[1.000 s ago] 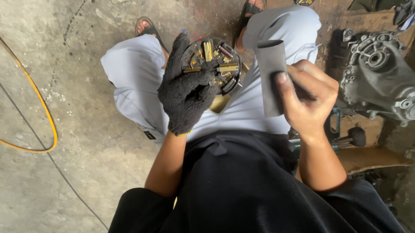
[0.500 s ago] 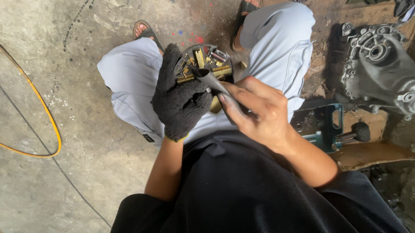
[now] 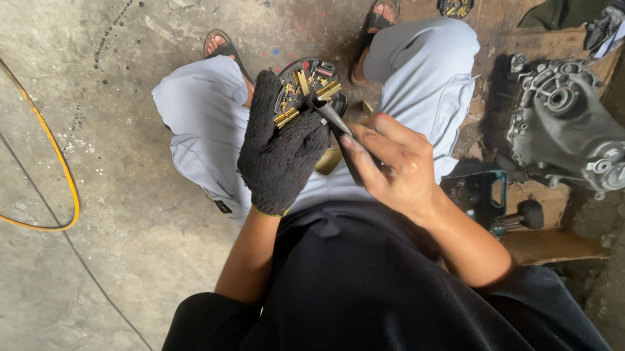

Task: The person sits on the floor and uses a metal file to smooth the edges of a circular clutch assembly. They rotate the assembly and file different sections, occasionally inspecting the surface with their fingers.

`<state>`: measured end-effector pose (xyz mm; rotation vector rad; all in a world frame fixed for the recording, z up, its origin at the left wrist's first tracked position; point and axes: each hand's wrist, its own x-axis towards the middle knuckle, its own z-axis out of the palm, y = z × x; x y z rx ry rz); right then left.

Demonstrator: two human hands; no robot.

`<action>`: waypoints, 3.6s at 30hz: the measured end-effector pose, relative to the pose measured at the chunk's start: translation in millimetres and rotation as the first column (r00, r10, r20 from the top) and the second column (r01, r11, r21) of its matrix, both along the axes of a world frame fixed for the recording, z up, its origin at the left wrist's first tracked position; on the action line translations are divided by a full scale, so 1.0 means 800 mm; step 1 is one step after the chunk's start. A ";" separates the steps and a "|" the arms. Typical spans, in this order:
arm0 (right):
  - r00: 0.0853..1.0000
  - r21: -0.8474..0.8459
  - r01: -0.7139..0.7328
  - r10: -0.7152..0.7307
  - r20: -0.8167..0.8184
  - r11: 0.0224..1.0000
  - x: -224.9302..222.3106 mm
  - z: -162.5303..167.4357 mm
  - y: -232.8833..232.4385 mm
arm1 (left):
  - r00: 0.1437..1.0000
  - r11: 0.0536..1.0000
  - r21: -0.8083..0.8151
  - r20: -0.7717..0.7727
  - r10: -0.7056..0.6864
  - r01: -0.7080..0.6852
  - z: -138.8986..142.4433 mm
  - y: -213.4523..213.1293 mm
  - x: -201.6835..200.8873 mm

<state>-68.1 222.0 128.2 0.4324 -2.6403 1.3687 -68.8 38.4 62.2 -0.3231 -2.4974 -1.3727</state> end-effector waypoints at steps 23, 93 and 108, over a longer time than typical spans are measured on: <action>0.999 -0.002 -0.002 0.002 -0.049 1.000 0.000 -0.006 0.000 | 0.999 0.989 -0.147 -0.046 0.029 -0.035 0.023 -0.002 0.002; 0.783 0.598 -0.479 0.620 -0.040 0.643 -0.060 -0.009 -0.044 | 0.837 0.377 0.912 0.329 -0.437 -0.162 -0.037 -0.079 0.030; 0.825 0.717 -0.348 0.561 -0.072 0.604 -0.031 -0.009 -0.036 | 0.862 0.790 0.537 0.507 -0.021 -0.297 -0.027 -0.048 0.042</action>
